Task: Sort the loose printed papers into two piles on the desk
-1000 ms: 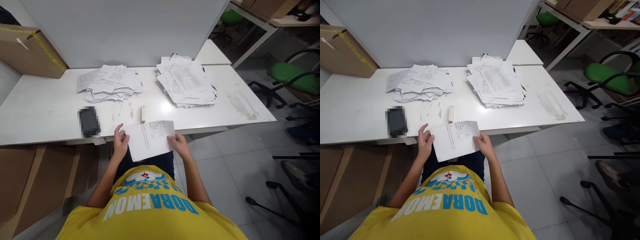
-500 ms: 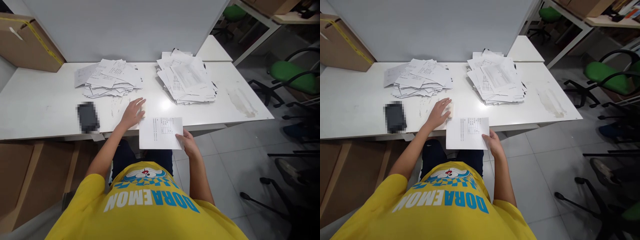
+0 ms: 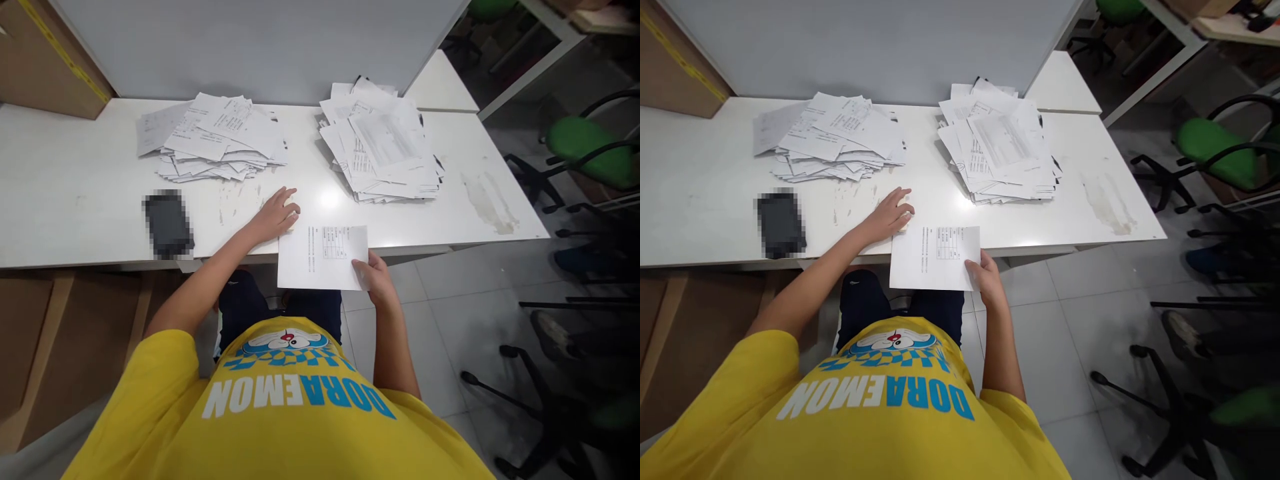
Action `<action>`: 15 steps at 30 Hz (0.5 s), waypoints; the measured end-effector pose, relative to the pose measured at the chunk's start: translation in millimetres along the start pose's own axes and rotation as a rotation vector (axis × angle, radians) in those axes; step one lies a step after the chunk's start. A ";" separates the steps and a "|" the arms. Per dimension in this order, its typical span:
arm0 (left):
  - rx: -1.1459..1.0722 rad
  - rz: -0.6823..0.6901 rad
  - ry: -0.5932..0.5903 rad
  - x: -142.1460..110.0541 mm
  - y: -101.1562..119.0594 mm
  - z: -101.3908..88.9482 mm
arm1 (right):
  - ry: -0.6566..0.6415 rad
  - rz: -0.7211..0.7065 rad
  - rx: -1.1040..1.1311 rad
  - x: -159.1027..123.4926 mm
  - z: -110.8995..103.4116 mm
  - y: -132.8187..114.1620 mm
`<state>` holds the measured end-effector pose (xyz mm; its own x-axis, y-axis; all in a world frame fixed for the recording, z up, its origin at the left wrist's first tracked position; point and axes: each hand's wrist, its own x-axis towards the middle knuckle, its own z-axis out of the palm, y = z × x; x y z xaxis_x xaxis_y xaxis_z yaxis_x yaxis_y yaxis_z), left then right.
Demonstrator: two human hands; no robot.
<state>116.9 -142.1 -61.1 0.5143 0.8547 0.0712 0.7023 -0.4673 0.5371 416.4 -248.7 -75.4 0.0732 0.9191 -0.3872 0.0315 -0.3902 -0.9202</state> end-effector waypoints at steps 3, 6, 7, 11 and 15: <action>0.012 0.014 -0.043 -1.0 0.1 -1.1 | -0.017 -0.004 -0.026 2.3 2.4 0.0; 0.001 0.015 -0.008 -2.6 0.8 -1.5 | -0.026 -0.030 -0.065 4.2 3.0 -6.2; -0.008 0.008 0.010 -3.3 0.7 -1.5 | -0.028 -0.057 -0.091 3.8 0.7 -11.2; -0.058 0.012 0.076 -5.6 -4.2 -1.1 | -0.011 -0.251 -0.259 -5.6 -27.1 -50.0; -0.093 0.065 0.139 -6.4 -10.3 -0.8 | 0.397 -0.611 -0.278 3.4 -58.5 -107.3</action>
<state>105.9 -142.5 -66.4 0.4796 0.8493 0.2208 0.6179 -0.5055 0.6023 471.6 -207.0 25.4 0.3124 0.9071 0.2820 0.4263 0.1314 -0.8950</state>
